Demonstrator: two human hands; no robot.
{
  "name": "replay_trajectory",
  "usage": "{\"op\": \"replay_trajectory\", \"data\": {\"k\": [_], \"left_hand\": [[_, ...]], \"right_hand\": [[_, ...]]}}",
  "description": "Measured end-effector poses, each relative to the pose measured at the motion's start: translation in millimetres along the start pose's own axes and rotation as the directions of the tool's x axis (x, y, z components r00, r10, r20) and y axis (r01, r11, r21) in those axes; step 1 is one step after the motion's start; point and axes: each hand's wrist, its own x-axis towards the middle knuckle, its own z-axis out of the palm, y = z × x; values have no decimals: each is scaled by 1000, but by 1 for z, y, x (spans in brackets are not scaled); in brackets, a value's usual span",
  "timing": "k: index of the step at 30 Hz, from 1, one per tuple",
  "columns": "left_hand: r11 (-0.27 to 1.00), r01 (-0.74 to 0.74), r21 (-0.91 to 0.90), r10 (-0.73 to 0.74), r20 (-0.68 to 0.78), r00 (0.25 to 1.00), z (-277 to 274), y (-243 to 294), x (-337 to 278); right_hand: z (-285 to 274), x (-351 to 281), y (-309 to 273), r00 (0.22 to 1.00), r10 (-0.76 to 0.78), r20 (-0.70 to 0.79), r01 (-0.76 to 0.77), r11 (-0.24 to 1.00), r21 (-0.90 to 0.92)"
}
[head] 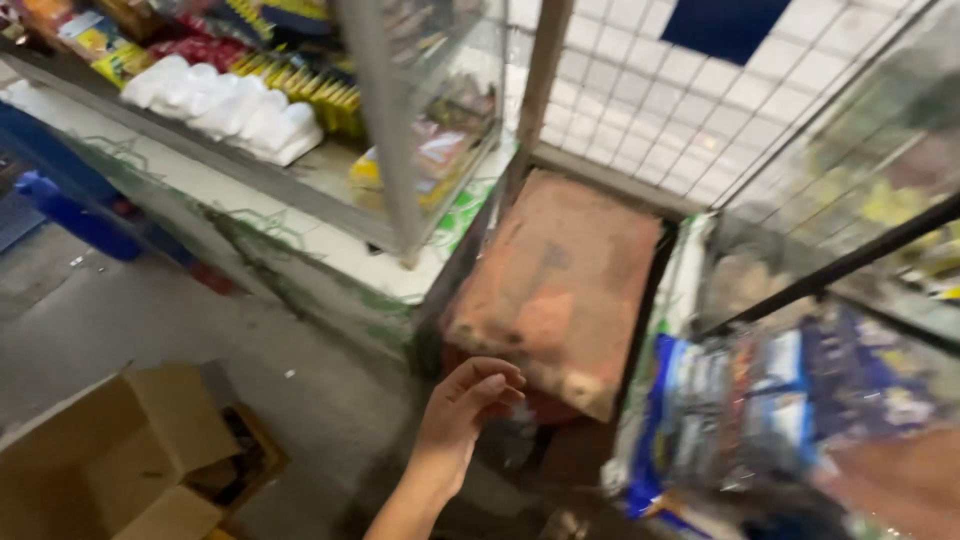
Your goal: Arranging small plastic bags of white powder on a shelf in a grocery store.
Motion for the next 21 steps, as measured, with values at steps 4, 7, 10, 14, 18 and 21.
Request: {"op": "replay_trajectory", "data": {"k": [4, 7, 10, 14, 18, 21], "left_hand": [[986, -18, 163, 13, 27, 1000, -61, 24, -32], [970, 24, 243, -21, -15, 1000, -99, 41, -47], [971, 63, 230, -51, -56, 997, -131, 54, -59], [977, 8, 212, 11, -92, 996, -167, 65, -58], [983, 18, 182, 1, -103, 995, -192, 76, -43], [984, -7, 177, 27, -109, 994, -212, 89, -20]], "right_hand": [[-2, 177, -301, 944, -184, 273, 172, 983, 67], [38, 226, -363, 972, -23, 235, -35, 970, 241], [72, 274, -398, 959, 20, 284, -152, 880, 451], [125, 319, -414, 966, 30, 256, -198, 721, 664], [177, 361, -409, 972, 102, 211, -226, 650, 726], [203, 397, -398, 961, 133, 243, -274, 591, 759]]}}
